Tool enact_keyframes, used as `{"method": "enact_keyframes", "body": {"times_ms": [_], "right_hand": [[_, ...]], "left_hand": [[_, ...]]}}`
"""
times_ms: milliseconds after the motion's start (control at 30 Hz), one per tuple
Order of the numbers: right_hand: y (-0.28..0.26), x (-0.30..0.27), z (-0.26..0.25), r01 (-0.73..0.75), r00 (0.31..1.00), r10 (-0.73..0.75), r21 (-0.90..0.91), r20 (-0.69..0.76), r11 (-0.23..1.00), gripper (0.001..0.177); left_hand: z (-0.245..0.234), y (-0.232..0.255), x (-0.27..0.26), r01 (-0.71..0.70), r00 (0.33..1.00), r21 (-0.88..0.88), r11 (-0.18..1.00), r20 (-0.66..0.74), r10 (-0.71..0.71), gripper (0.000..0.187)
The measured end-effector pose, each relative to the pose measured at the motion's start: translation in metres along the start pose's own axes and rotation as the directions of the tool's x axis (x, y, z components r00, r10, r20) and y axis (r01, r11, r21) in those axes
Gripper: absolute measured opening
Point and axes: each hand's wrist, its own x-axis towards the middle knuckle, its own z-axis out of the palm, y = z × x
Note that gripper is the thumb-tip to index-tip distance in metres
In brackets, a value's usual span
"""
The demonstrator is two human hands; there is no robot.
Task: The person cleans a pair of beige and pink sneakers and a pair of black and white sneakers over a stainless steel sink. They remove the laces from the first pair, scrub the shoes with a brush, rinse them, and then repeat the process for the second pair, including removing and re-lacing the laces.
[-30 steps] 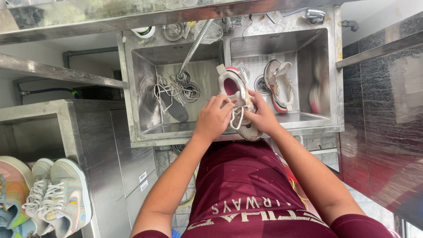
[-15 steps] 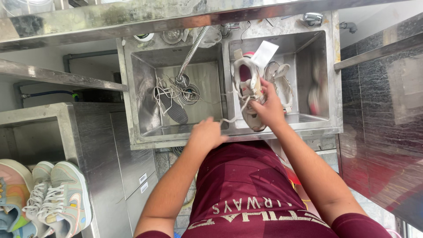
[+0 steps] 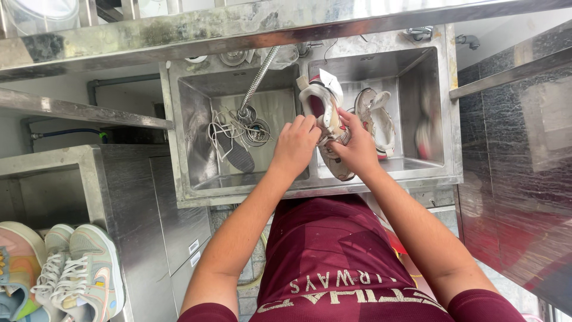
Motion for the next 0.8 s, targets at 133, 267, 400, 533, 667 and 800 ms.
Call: {"method": "enact_keyframes", "body": {"times_ms": [133,267,400,533,667,800], "right_hand": [[-0.006,0.003,0.003,0.128,0.981,-0.147,-0.147,-0.127,0.981,0.075],[-0.008,0.010,0.008,0.181,0.957,-0.217,-0.193,-0.191,0.964,0.074],[-0.008,0.012,0.004,0.134,0.974,-0.146,-0.077,-0.175,0.988,0.074],[-0.010,0.014,0.000,0.089,0.984,-0.089,-0.002,-0.157,0.996,0.073],[-0.014,0.004,0.008,0.134,0.981,-0.135,-0.014,-0.140,0.991,0.074],[-0.019,0.004,0.006,0.148,0.983,-0.145,0.013,-0.112,0.989,0.075]], "left_hand": [[0.006,0.019,-0.007,0.167,0.981,-0.110,0.980,-0.083,-0.176,0.016],[0.009,0.033,-0.010,0.380,0.923,-0.237,0.894,0.028,-0.384,0.014],[-0.006,0.017,-0.018,0.194,0.979,-0.302,0.933,0.003,-0.203,0.017],[-0.007,0.021,-0.025,0.527,0.850,-0.364,0.768,0.221,-0.478,0.026],[-0.010,0.015,-0.020,0.823,0.564,-0.406,0.399,0.498,-0.659,0.031],[0.013,-0.001,-0.031,0.632,0.766,-0.323,0.705,0.118,-0.633,0.032]]}}
